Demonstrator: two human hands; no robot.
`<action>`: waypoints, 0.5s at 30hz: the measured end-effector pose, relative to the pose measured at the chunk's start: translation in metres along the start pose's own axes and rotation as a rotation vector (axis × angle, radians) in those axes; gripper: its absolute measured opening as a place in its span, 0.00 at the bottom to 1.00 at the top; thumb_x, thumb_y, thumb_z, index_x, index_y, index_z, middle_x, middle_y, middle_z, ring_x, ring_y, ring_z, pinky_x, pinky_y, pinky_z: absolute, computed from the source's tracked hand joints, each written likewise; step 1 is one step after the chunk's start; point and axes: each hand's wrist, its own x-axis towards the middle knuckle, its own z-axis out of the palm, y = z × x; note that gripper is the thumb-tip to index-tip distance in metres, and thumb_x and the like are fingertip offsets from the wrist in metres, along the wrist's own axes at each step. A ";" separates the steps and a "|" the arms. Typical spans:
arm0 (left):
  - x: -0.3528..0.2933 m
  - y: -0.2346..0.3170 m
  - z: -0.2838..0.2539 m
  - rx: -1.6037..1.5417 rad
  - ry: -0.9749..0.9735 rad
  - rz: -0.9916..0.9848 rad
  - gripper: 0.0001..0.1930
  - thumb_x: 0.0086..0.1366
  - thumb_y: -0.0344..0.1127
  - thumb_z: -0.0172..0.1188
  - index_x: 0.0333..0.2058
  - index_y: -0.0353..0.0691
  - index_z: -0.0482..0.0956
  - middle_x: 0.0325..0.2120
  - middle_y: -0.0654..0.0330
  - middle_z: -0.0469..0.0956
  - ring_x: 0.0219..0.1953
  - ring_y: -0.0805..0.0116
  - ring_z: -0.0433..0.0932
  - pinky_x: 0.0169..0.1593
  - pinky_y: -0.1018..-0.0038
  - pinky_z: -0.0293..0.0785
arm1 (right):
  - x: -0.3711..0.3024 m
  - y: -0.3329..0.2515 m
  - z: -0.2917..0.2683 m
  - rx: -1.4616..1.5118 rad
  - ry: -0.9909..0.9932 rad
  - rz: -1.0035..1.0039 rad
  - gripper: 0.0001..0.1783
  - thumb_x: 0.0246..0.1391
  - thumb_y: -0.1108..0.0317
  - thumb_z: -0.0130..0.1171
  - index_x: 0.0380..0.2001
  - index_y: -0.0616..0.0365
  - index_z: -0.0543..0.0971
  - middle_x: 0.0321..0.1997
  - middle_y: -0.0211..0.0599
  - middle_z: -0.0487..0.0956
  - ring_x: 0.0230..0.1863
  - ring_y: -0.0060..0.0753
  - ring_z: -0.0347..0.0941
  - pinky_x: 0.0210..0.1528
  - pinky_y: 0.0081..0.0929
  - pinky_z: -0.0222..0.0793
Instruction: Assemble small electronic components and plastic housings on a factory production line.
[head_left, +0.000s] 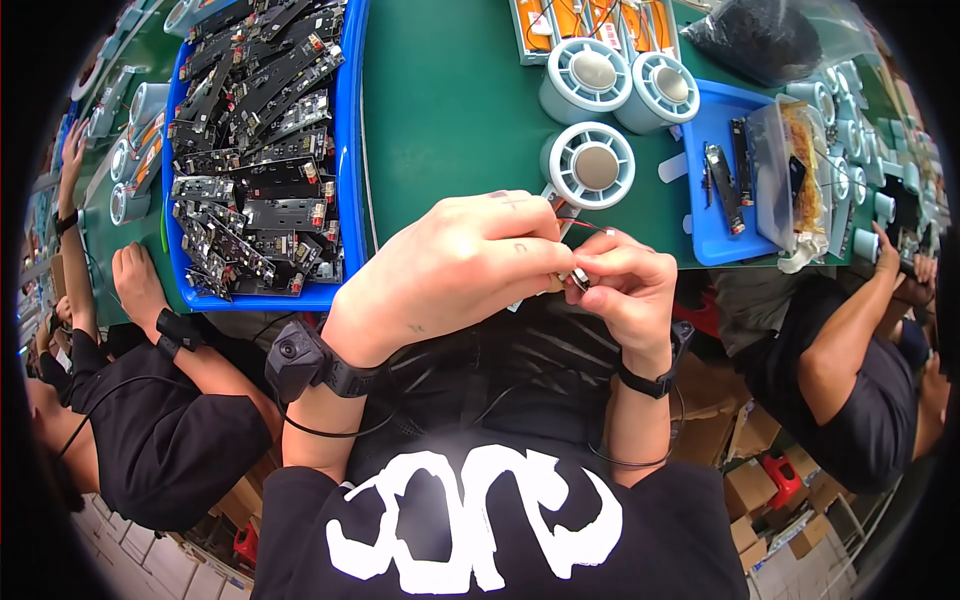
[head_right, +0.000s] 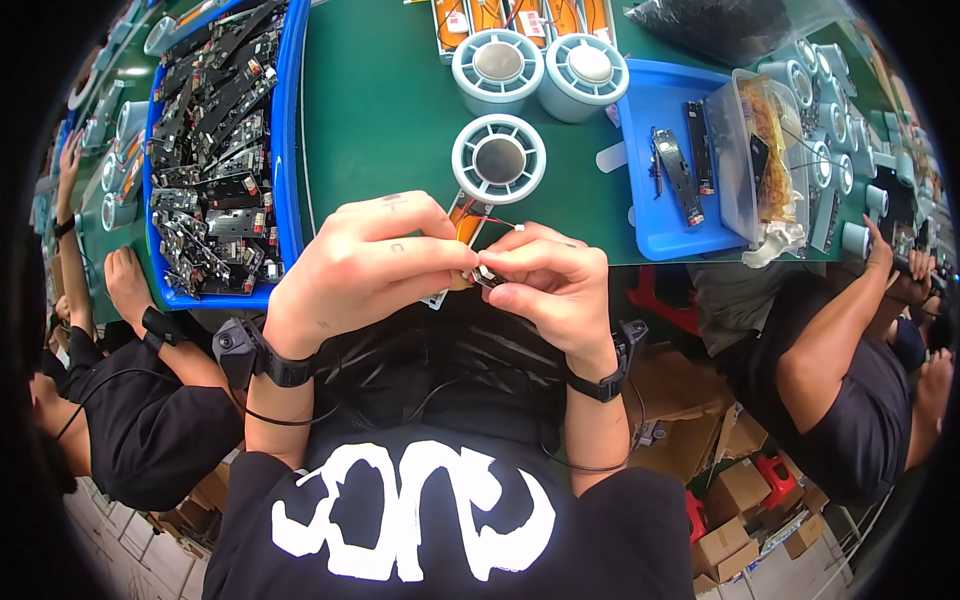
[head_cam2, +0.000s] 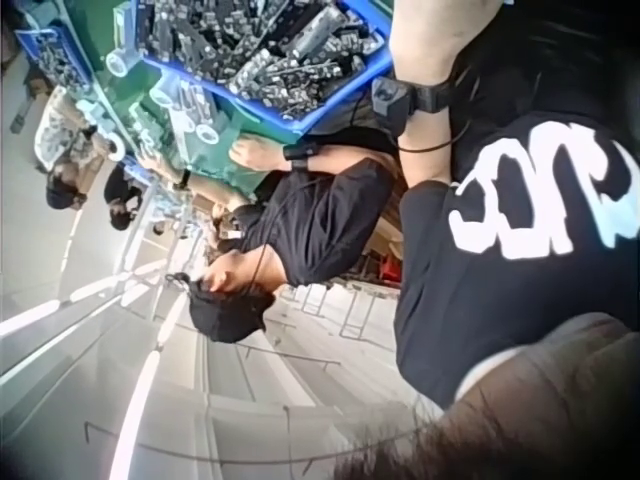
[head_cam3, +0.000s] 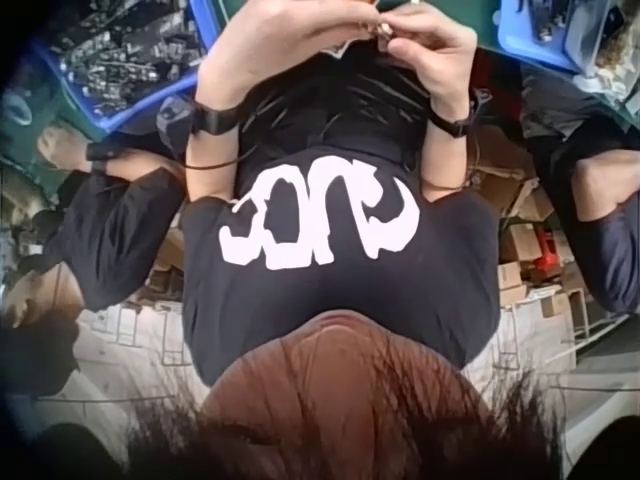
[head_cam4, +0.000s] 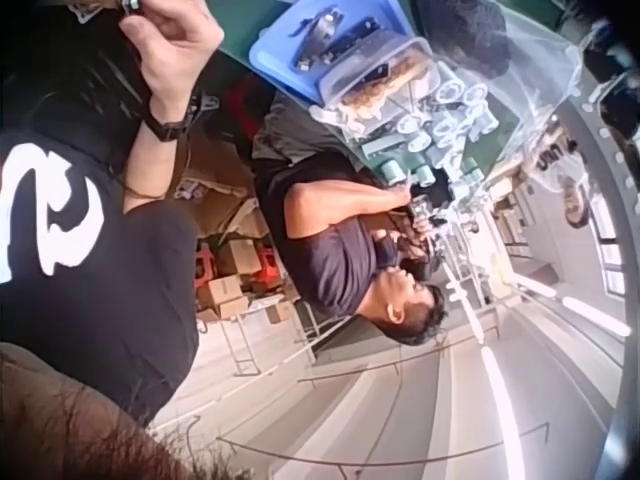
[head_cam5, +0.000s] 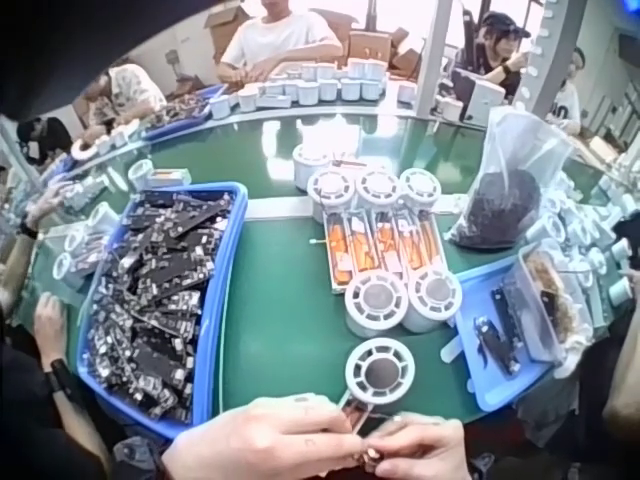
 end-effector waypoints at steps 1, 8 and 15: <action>-0.001 0.000 0.000 0.008 0.019 0.000 0.13 0.49 0.26 0.73 0.37 0.38 0.86 0.31 0.59 0.79 0.31 0.60 0.80 0.33 0.68 0.76 | 0.001 0.000 0.000 0.013 -0.005 -0.004 0.17 0.50 0.76 0.73 0.44 0.67 0.84 0.38 0.49 0.81 0.31 0.32 0.81 0.30 0.22 0.77; -0.003 -0.002 0.006 0.033 0.088 0.006 0.14 0.49 0.26 0.73 0.37 0.38 0.86 0.30 0.60 0.79 0.29 0.62 0.79 0.32 0.69 0.74 | 0.005 -0.004 0.000 0.015 0.002 -0.017 0.16 0.50 0.75 0.73 0.43 0.68 0.84 0.37 0.50 0.81 0.31 0.34 0.81 0.31 0.24 0.79; 0.002 -0.002 0.008 0.052 0.113 0.110 0.15 0.44 0.26 0.74 0.35 0.37 0.87 0.24 0.62 0.77 0.23 0.67 0.73 0.31 0.71 0.68 | 0.002 0.002 0.001 0.060 0.023 -0.027 0.16 0.51 0.74 0.74 0.43 0.68 0.83 0.37 0.50 0.82 0.31 0.34 0.81 0.32 0.26 0.81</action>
